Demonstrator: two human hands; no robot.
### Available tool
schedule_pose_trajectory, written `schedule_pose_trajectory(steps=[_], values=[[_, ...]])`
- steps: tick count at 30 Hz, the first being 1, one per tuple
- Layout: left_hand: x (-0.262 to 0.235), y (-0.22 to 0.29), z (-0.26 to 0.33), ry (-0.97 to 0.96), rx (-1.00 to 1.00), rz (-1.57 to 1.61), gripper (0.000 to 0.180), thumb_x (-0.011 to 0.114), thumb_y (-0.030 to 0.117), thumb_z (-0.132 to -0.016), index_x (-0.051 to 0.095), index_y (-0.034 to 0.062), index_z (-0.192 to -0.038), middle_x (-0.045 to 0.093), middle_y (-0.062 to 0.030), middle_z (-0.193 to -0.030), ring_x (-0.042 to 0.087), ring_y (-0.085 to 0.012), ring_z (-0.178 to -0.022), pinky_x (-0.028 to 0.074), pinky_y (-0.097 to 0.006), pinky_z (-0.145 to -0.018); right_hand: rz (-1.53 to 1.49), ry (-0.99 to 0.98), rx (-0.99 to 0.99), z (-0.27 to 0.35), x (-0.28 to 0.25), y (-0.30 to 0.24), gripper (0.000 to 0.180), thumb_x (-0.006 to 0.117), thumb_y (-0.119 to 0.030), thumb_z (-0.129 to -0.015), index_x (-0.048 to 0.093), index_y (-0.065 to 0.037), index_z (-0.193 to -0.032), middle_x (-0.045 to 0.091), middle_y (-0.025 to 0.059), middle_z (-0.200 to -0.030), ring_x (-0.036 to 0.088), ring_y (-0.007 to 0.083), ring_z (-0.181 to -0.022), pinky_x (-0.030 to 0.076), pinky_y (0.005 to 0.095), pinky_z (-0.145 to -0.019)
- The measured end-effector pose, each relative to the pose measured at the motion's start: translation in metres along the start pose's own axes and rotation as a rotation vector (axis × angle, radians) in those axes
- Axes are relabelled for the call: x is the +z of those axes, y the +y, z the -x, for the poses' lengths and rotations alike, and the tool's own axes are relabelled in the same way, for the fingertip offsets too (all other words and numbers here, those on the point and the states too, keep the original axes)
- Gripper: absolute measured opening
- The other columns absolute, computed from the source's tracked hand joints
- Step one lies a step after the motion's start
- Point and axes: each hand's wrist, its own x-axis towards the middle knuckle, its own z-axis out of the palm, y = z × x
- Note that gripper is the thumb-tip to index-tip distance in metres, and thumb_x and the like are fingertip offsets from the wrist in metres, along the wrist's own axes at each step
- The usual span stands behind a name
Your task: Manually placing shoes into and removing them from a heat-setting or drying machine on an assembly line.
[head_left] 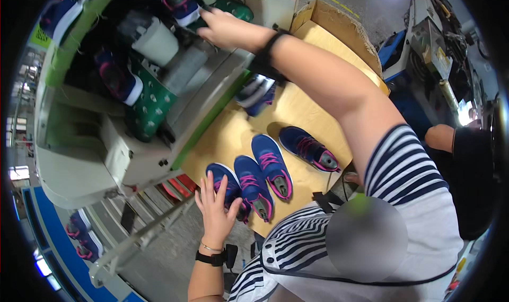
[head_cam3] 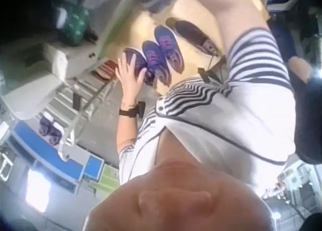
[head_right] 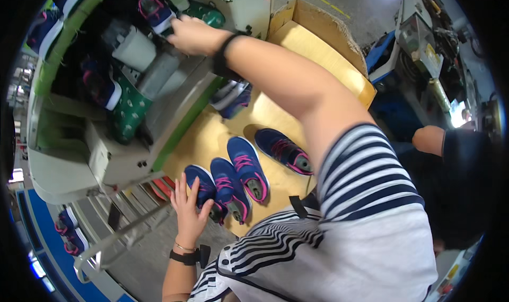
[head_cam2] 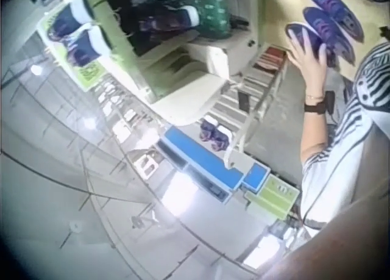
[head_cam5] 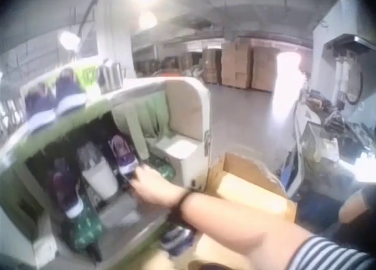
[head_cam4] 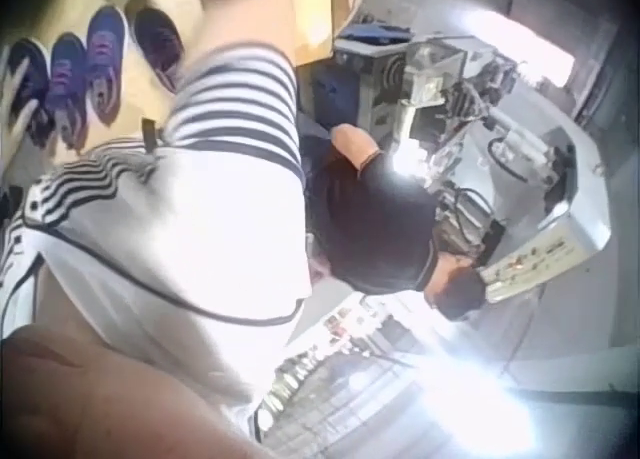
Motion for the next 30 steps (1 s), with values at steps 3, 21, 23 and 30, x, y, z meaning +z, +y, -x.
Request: schedule_pose_trajectory(steps=[3, 21, 23, 30], values=[[0.050, -0.007, 0.034, -0.084, -0.120, 0.054, 0.070, 0.074, 0.038, -0.083, 0.049, 0.0162, -0.145, 0.017, -0.0225, -0.162, 0.017, -0.0501, -0.146, 0.016, -0.061, -0.115, -0.457, 0.138, 0.252, 0.126, 0.028, -0.054, 0.074, 0.069, -0.039, -0.086, 0.040, -0.016, -0.150, 0.032, 0.0251, -0.154, 0.032, 0.0478, -0.140, 0.029, 0.0552, -0.114], [0.086, -0.017, 0.039, -0.065, -0.069, 0.026, 0.081, 0.074, 0.054, -0.080, 0.043, 0.0277, -0.150, 0.015, -0.0239, -0.160, 0.013, -0.0531, -0.144, 0.019, -0.062, -0.115, -1.530, 0.172, 1.528, 0.182, 0.136, -0.120, 0.102, 0.091, -0.022, -0.065, 0.026, 0.009, -0.138, 0.055, 0.0265, -0.126, 0.060, 0.0341, -0.114, 0.055, 0.0404, -0.091], [0.066, -0.002, 0.023, -0.136, -0.182, 0.011, 0.095, 0.078, 0.056, -0.075, 0.035, 0.0247, -0.153, 0.015, -0.0241, -0.160, 0.016, -0.0513, -0.145, 0.017, -0.063, -0.114, -1.501, 0.329, 1.426, 0.185, 0.112, -0.142, 0.091, 0.089, -0.021, -0.067, 0.032, 0.008, -0.131, 0.056, 0.0252, -0.120, 0.063, 0.0323, -0.106, 0.057, 0.0391, -0.085], [0.020, 0.084, -0.035, 0.660, -0.019, 0.493, 0.113, 0.087, 0.028, -0.067, 0.021, 0.0121, -0.156, 0.009, -0.0276, -0.159, 0.023, -0.0461, -0.144, 0.026, -0.048, -0.117, -1.709, -0.138, 0.621, 0.236, -0.079, -0.216, 0.063, 0.079, -0.024, -0.084, 0.045, -0.005, -0.133, 0.062, 0.0165, -0.115, 0.065, 0.0206, -0.100, 0.053, 0.0321, -0.085]])
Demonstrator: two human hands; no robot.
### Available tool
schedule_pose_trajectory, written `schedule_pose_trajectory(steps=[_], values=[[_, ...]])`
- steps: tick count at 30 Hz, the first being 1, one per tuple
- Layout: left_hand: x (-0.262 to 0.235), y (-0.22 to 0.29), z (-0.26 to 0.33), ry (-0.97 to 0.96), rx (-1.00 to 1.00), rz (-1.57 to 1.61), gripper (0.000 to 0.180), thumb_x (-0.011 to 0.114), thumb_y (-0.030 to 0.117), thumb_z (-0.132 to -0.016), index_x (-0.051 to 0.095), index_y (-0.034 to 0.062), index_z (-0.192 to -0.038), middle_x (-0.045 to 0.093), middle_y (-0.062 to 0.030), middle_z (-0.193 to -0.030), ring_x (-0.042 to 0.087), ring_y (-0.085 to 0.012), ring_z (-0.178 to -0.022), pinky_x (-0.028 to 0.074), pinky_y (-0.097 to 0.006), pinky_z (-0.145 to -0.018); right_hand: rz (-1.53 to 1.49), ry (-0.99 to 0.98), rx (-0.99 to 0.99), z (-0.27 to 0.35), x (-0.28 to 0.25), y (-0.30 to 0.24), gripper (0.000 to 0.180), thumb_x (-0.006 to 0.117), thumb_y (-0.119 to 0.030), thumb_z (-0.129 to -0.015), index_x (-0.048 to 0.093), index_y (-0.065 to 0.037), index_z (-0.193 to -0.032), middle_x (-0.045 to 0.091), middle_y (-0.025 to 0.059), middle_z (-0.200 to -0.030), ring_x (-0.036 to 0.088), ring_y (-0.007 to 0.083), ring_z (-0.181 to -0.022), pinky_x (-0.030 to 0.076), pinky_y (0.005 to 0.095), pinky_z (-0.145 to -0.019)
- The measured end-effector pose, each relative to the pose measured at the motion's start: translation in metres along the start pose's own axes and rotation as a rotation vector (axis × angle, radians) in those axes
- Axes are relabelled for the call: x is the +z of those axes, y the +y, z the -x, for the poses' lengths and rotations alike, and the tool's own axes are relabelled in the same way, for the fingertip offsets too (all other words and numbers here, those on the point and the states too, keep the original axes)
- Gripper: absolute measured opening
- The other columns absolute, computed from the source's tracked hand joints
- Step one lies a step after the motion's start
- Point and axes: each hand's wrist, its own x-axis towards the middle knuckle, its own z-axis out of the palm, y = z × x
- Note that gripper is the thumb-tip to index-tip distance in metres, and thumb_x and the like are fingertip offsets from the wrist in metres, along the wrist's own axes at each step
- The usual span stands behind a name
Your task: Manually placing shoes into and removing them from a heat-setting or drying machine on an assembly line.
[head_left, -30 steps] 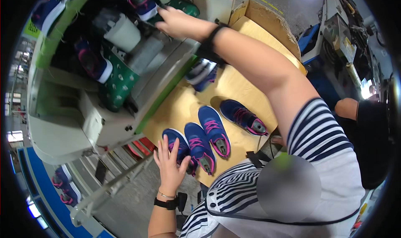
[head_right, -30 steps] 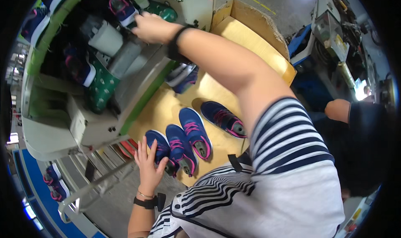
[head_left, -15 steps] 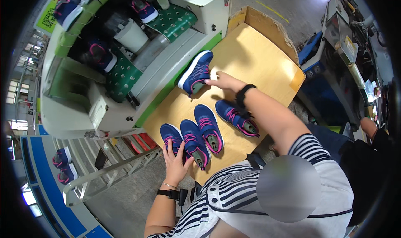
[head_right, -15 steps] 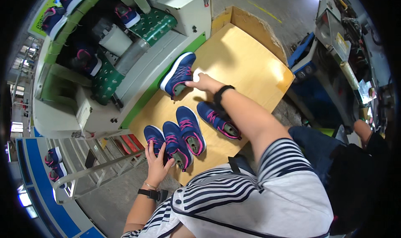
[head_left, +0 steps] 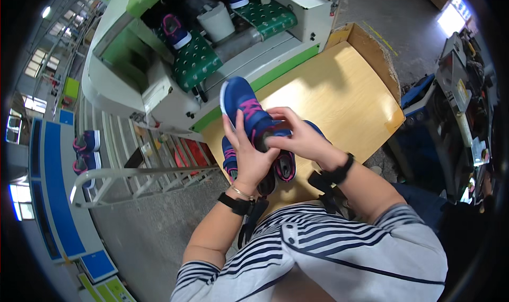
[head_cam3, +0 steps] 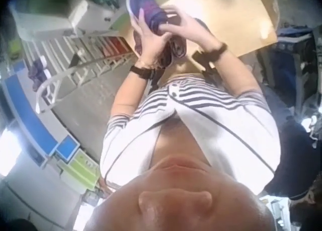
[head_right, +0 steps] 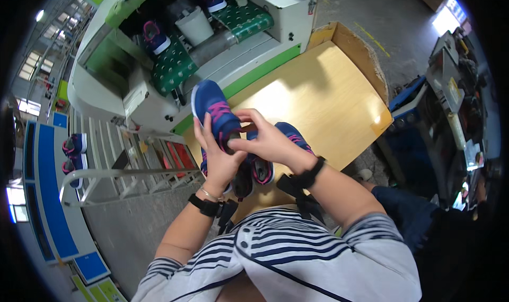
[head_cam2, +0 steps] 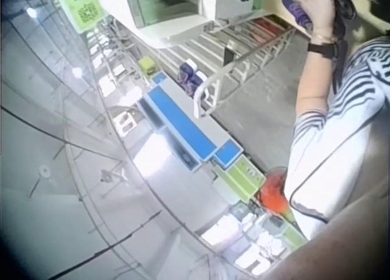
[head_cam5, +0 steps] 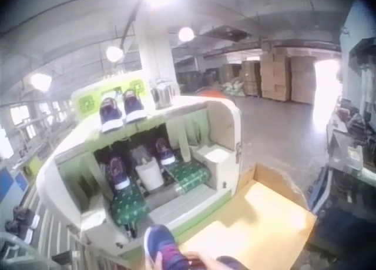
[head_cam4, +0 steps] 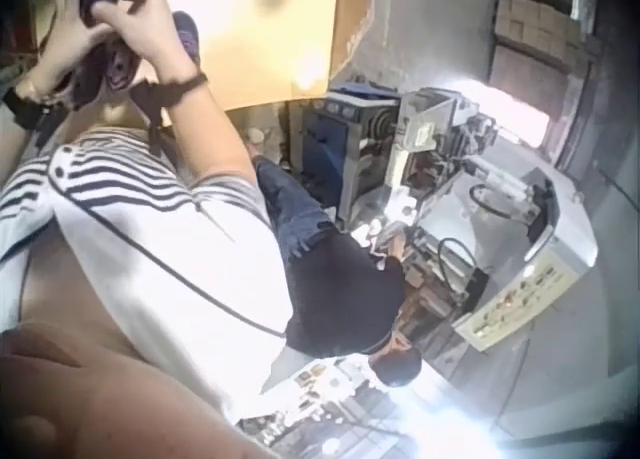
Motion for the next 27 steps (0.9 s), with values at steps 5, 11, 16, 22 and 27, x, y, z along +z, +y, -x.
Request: schedule_pose_trajectory(steps=[5, 11, 16, 22, 27], values=[[-0.014, 0.009, -0.044, -0.102, -0.443, 0.955, 0.090, 0.072, 0.006, -0.082, 0.020, 0.0045, -0.155, 0.048, -0.0119, -0.136, 0.054, -0.0206, -0.118, 0.043, -0.034, -0.104, 0.932, 0.478, -0.118, 0.078, -0.091, 0.088, 0.072, 0.078, -0.017, -0.081, 0.044, -0.001, -0.141, 0.060, 0.0224, -0.122, 0.058, 0.0354, -0.119, 0.047, 0.0403, -0.099], [-0.033, 0.011, -0.128, 0.061, -0.254, 0.855, 0.083, 0.071, 0.004, -0.083, 0.027, 0.0003, -0.153, 0.056, -0.0106, -0.126, 0.058, -0.0177, -0.109, 0.047, -0.031, -0.097, 0.705, 0.484, 0.081, 0.120, -0.085, 0.133, 0.082, 0.076, -0.011, -0.079, 0.032, 0.000, -0.148, 0.052, 0.0263, -0.135, 0.055, 0.0387, -0.125, 0.044, 0.0405, -0.105], [-0.046, -0.067, -0.222, 0.470, -0.010, 0.048, 0.071, 0.066, 0.017, -0.080, 0.040, -0.0080, -0.141, 0.060, -0.0185, -0.117, 0.061, -0.0258, -0.100, 0.048, -0.032, -0.093, 0.200, 0.577, -0.044, 0.057, -0.091, 0.083, 0.079, 0.076, -0.014, -0.084, 0.033, -0.004, -0.149, 0.052, 0.0167, -0.134, 0.055, 0.0232, -0.121, 0.045, 0.0344, -0.102], [-0.079, -0.058, -0.264, 0.076, -0.200, 0.311, 0.068, 0.065, 0.020, -0.089, 0.038, -0.0088, -0.144, 0.055, -0.0183, -0.133, 0.054, -0.0250, -0.117, 0.041, -0.034, -0.103, 0.368, 0.563, -0.632, -0.112, -0.080, -0.072, 0.073, 0.076, -0.021, -0.086, 0.039, -0.010, -0.148, 0.055, 0.0225, -0.133, 0.060, 0.0307, -0.119, 0.049, 0.0400, -0.098], [-0.037, -0.056, -0.224, 0.428, 0.053, 0.221, 0.060, 0.061, 0.025, -0.098, 0.038, -0.0049, -0.144, 0.048, -0.0199, -0.144, 0.049, -0.0271, -0.129, 0.037, -0.035, -0.110, 1.033, 0.707, -0.316, -0.255, -0.097, -0.092, 0.087, 0.074, -0.022, -0.083, 0.024, -0.019, -0.155, 0.049, 0.0290, -0.130, 0.061, 0.0477, -0.102, 0.052, 0.0527, -0.086]])
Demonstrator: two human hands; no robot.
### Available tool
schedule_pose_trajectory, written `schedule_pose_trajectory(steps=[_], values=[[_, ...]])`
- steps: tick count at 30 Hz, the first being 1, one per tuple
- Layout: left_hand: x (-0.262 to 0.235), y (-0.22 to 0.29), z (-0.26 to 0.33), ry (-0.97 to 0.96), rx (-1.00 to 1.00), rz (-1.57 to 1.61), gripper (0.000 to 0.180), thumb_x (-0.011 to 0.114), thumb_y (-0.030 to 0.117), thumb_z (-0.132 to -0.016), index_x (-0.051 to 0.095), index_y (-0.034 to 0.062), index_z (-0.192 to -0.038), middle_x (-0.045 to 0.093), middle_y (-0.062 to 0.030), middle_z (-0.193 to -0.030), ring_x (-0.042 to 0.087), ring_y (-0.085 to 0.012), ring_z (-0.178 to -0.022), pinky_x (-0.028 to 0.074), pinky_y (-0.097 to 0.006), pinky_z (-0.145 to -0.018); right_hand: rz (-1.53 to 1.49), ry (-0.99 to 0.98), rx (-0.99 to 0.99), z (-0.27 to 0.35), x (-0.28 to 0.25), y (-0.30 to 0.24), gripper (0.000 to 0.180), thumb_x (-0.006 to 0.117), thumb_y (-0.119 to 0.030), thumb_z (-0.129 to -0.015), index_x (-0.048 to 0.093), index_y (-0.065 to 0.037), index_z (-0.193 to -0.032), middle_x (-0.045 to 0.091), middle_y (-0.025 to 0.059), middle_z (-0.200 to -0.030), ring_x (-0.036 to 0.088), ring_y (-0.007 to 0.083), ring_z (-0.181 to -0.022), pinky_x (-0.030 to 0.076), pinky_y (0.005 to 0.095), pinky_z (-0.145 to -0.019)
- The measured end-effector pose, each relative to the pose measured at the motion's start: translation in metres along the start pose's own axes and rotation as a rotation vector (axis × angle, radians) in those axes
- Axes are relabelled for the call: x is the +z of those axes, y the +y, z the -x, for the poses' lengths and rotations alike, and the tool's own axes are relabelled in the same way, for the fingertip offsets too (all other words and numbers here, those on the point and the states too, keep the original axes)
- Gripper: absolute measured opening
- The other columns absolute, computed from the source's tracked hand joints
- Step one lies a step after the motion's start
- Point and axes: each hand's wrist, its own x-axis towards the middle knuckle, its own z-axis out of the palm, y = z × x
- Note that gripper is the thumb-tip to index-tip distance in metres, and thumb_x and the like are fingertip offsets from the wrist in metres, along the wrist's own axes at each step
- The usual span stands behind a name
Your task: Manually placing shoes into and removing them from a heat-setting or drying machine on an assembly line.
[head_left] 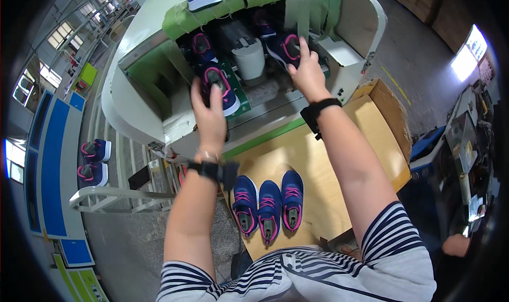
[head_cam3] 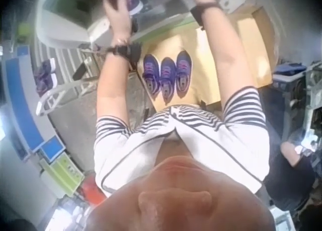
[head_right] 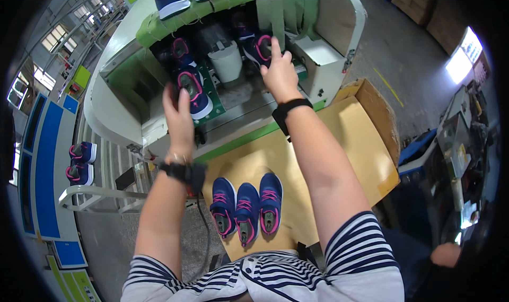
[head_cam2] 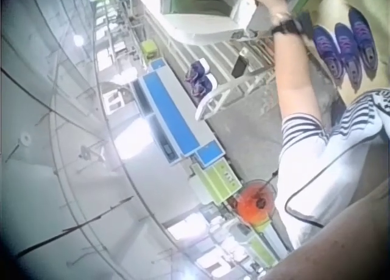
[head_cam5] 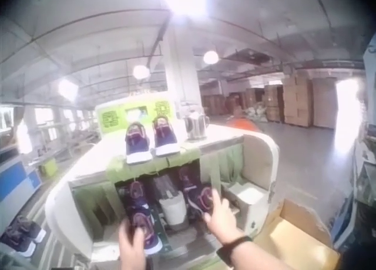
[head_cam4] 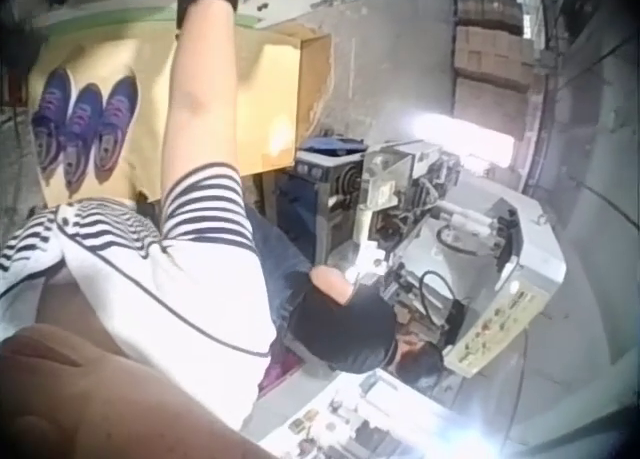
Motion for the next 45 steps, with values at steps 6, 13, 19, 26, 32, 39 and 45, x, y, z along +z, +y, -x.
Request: schedule_pose_trajectory(steps=[6, 13, 19, 26, 32, 39, 45], values=[[-0.070, 0.005, 0.190, -0.849, 0.112, -0.607, 0.059, 0.064, 0.033, -0.093, 0.048, 0.0071, -0.143, 0.038, -0.0163, -0.155, 0.033, -0.0385, -0.144, 0.025, -0.051, -0.117, -0.062, 0.198, -0.314, 0.078, 0.025, -0.012, 0.087, 0.069, -0.018, -0.087, 0.019, -0.011, -0.158, 0.034, 0.0335, -0.149, 0.031, 0.0520, -0.138, 0.027, 0.0551, -0.115], [-0.084, -0.016, 0.274, -0.854, 0.119, -0.582, 0.037, 0.061, 0.032, -0.091, 0.067, 0.0072, -0.117, 0.069, -0.0092, -0.121, 0.064, -0.0227, -0.108, 0.039, -0.048, -0.102, -0.050, -0.762, -0.360, 0.371, 0.002, 0.060, 0.078, 0.075, -0.031, -0.084, 0.037, -0.008, -0.149, 0.033, 0.0288, -0.151, 0.033, 0.0540, -0.136, 0.029, 0.0535, -0.115], [-0.083, -0.022, 0.274, -0.795, 0.163, -0.555, 0.026, 0.061, 0.024, -0.091, 0.067, 0.0087, -0.111, 0.070, -0.0101, -0.114, 0.065, -0.0250, -0.102, 0.041, -0.045, -0.097, -0.404, -0.570, 0.153, 0.417, -0.006, 0.056, 0.109, 0.079, -0.023, -0.079, 0.006, -0.007, -0.157, 0.016, 0.0360, -0.155, 0.024, 0.0533, -0.142, 0.031, 0.0485, -0.116], [-0.078, -0.028, 0.270, -0.762, 0.222, -0.540, 0.026, 0.059, 0.026, -0.093, 0.070, 0.0073, -0.107, 0.071, -0.0081, -0.114, 0.065, -0.0238, -0.103, 0.042, -0.041, -0.095, -0.381, -0.475, 0.174, 0.419, -0.002, 0.051, 0.106, 0.076, -0.017, -0.078, 0.006, -0.001, -0.156, 0.018, 0.0371, -0.154, 0.023, 0.0500, -0.144, 0.028, 0.0457, -0.118], [-0.080, -0.028, 0.278, -0.747, 0.252, -0.516, 0.025, 0.059, 0.026, -0.093, 0.071, 0.0084, -0.105, 0.072, -0.0074, -0.113, 0.066, -0.0235, -0.101, 0.042, -0.041, -0.095, -0.337, -0.473, 0.237, 0.435, -0.011, 0.045, 0.097, 0.069, -0.012, -0.078, 0.011, 0.001, -0.154, 0.026, 0.0372, -0.150, 0.027, 0.0505, -0.142, 0.028, 0.0458, -0.118], [-0.083, -0.021, 0.277, -0.753, 0.219, -0.535, 0.024, 0.058, 0.025, -0.093, 0.071, 0.0080, -0.104, 0.072, -0.0086, -0.113, 0.066, -0.0237, -0.103, 0.042, -0.040, -0.095, -0.404, -0.443, 0.207, 0.431, -0.029, 0.047, 0.089, 0.073, -0.029, -0.087, 0.021, 0.004, -0.152, 0.033, 0.0316, -0.148, 0.033, 0.0433, -0.140, 0.029, 0.0429, -0.117], [-0.084, -0.016, 0.273, -0.756, 0.203, -0.550, 0.024, 0.059, 0.025, -0.092, 0.071, 0.0078, -0.104, 0.072, -0.0082, -0.113, 0.066, -0.0241, -0.101, 0.041, -0.040, -0.095, -0.199, -0.152, 0.182, 0.390, -0.022, 0.069, 0.077, 0.068, -0.031, -0.091, 0.031, 0.002, -0.149, 0.033, 0.0280, -0.150, 0.029, 0.0442, -0.141, 0.024, 0.0512, -0.117]])
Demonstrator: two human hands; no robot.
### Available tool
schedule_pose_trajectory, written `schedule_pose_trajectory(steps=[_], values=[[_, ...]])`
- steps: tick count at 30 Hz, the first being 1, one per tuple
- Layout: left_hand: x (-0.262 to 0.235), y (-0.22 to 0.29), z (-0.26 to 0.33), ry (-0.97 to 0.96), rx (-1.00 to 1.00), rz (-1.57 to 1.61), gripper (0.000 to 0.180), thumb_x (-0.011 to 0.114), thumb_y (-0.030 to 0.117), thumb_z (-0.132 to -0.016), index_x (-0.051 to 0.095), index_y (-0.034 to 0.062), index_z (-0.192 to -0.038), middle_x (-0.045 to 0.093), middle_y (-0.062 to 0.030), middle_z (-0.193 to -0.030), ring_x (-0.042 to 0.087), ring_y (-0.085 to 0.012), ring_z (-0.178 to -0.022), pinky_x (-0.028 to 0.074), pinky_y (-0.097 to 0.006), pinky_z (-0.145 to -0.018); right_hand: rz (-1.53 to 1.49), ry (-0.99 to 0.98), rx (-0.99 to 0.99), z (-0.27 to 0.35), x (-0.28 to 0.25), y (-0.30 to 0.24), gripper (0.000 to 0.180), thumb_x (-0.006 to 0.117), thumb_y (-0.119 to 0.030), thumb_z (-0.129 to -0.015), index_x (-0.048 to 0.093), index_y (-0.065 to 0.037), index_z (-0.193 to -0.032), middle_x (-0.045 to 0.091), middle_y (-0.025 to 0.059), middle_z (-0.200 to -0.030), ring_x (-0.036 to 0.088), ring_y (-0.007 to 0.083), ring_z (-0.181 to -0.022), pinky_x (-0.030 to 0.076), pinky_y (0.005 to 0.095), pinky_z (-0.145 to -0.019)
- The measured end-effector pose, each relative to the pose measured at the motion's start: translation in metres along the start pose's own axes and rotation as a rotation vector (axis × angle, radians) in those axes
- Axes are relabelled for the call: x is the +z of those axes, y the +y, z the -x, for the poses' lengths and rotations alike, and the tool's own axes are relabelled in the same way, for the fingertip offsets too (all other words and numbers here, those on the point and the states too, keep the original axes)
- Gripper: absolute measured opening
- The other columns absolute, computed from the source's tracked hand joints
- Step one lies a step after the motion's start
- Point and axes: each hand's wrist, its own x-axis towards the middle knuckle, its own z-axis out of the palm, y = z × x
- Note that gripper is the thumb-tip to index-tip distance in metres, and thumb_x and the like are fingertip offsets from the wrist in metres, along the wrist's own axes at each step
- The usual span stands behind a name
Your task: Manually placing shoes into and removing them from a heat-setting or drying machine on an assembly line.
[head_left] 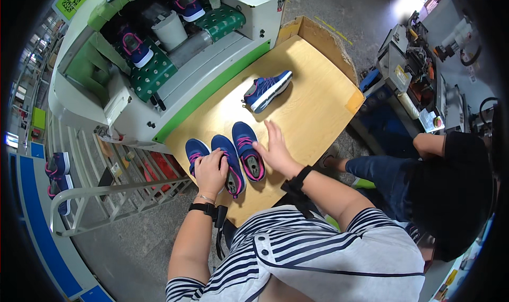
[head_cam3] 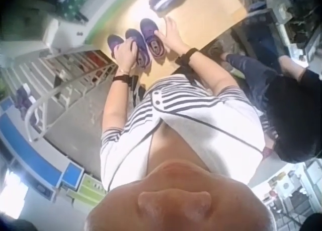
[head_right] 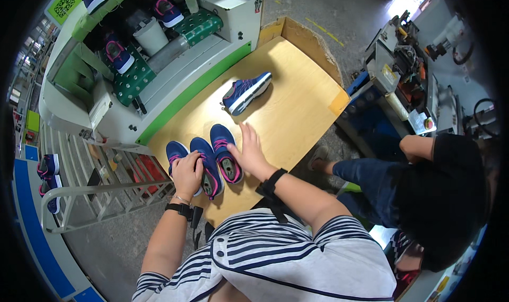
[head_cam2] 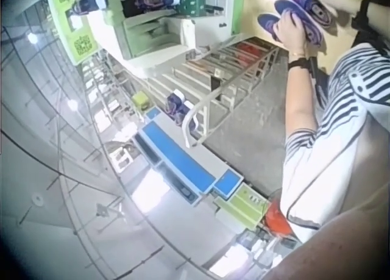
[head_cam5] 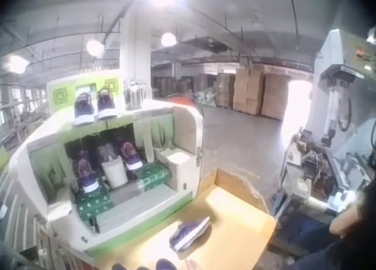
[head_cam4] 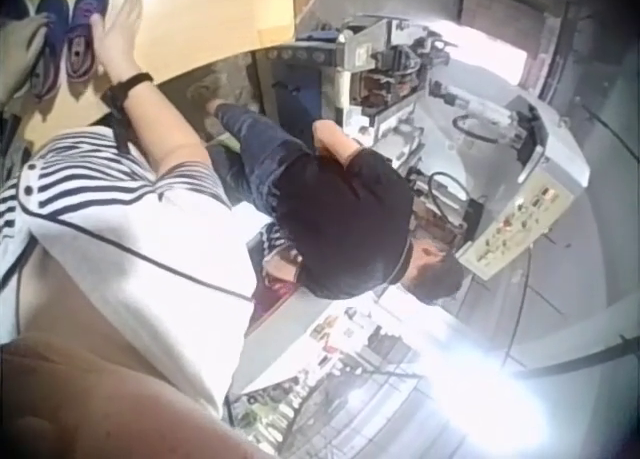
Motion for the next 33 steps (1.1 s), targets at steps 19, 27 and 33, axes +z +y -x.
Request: schedule_pose_trajectory(steps=[19, 27, 33], values=[[0.003, 0.000, -0.001, -0.037, 0.013, -0.033, 0.025, 0.061, 0.024, -0.090, 0.070, 0.0055, -0.105, 0.071, -0.0088, -0.114, 0.066, -0.0250, -0.099, 0.042, -0.040, -0.093, -0.081, 0.338, 0.501, -0.090, -0.003, 0.060, 0.118, 0.086, -0.035, -0.065, 0.014, -0.007, -0.154, 0.026, 0.0353, -0.151, 0.027, 0.0490, -0.142, 0.028, 0.0472, -0.117], [0.004, -0.009, -0.004, -0.070, 0.075, -0.076, 0.026, 0.056, 0.026, -0.094, 0.069, 0.0082, -0.109, 0.069, -0.0069, -0.116, 0.064, -0.0246, -0.102, 0.042, -0.039, -0.094, -0.528, -0.302, 0.406, 0.005, -0.050, 0.037, 0.098, 0.073, -0.006, -0.071, 0.020, -0.010, -0.154, 0.044, 0.0253, -0.142, 0.046, 0.0345, -0.132, 0.038, 0.0394, -0.111], [0.001, -0.009, -0.001, -0.091, 0.212, 0.020, 0.028, 0.054, 0.030, -0.097, 0.068, 0.0099, -0.111, 0.068, -0.0045, -0.119, 0.061, -0.0253, -0.110, 0.040, -0.041, -0.095, -0.525, 0.256, 0.519, 0.106, -0.032, 0.028, 0.082, 0.072, -0.024, -0.092, 0.023, -0.009, -0.155, 0.046, 0.0298, -0.142, 0.049, 0.0356, -0.131, 0.042, 0.0412, -0.107]])
